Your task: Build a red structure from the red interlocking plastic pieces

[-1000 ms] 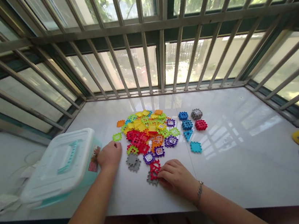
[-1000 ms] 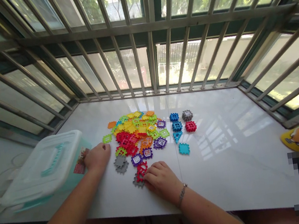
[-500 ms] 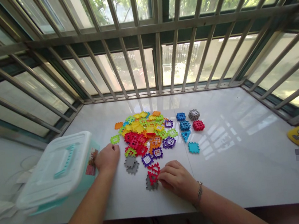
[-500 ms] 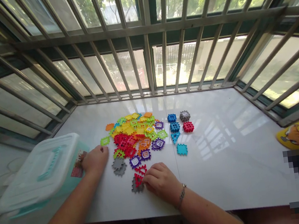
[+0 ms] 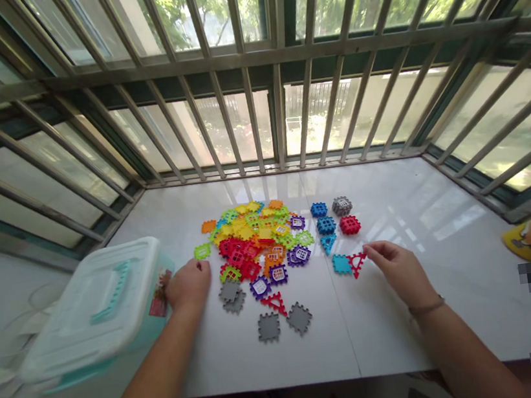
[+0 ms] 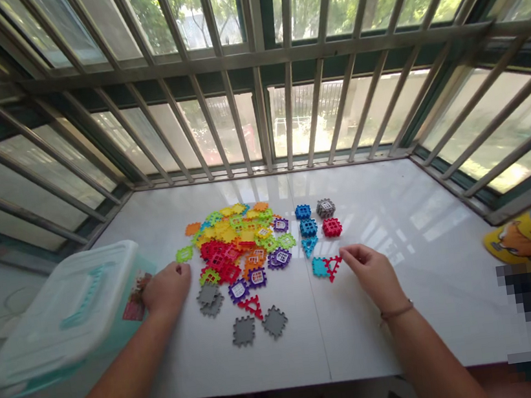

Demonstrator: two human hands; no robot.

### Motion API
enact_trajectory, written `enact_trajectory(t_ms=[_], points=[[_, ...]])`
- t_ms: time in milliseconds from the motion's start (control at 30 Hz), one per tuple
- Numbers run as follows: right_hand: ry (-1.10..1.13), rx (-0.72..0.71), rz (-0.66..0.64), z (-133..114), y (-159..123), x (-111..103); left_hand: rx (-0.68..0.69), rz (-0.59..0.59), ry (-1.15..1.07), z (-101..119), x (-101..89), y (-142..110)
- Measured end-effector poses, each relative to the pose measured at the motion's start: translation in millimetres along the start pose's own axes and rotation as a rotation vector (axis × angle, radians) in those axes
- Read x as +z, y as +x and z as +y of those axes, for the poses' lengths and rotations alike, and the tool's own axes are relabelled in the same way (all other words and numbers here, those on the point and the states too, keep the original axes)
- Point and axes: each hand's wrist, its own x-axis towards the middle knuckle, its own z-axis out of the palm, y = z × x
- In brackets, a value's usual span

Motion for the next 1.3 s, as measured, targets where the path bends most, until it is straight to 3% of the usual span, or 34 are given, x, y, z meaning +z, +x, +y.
enact_trajectory(t_ms=[133, 367, 500, 567, 733, 867, 1300], points=[[-0.121, 0.012, 0.019, 27, 39, -27, 0.001, 0.001, -0.006, -2, 2.9, 2], [-0.305, -0.006, 0.028, 48, 78, -12, 0.011, -0.002, 0.006, -3, 4.9, 4], [-0.401, -0.021, 0.123, 50, 72, -9, 0.013, -0.007, 0.011, -1, 2.0, 2], [-0.407, -0.067, 0.093, 50, 63, -10, 0.011, -0.006, 0.014, 0, 1.2, 2], [-0.358, -0.353, -0.089, 46, 43, -9, 0.011, 0.000, 0.014, -1, 2.6, 3], [-0.398, -0.540, -0.123, 48, 43, 1, 0.006, 0.000, 0.019, -2, 3.9, 3], [-0.409, -0.571, -0.133, 47, 46, 9, 0.013, 0.012, 0.033, -1, 2.8, 2]])
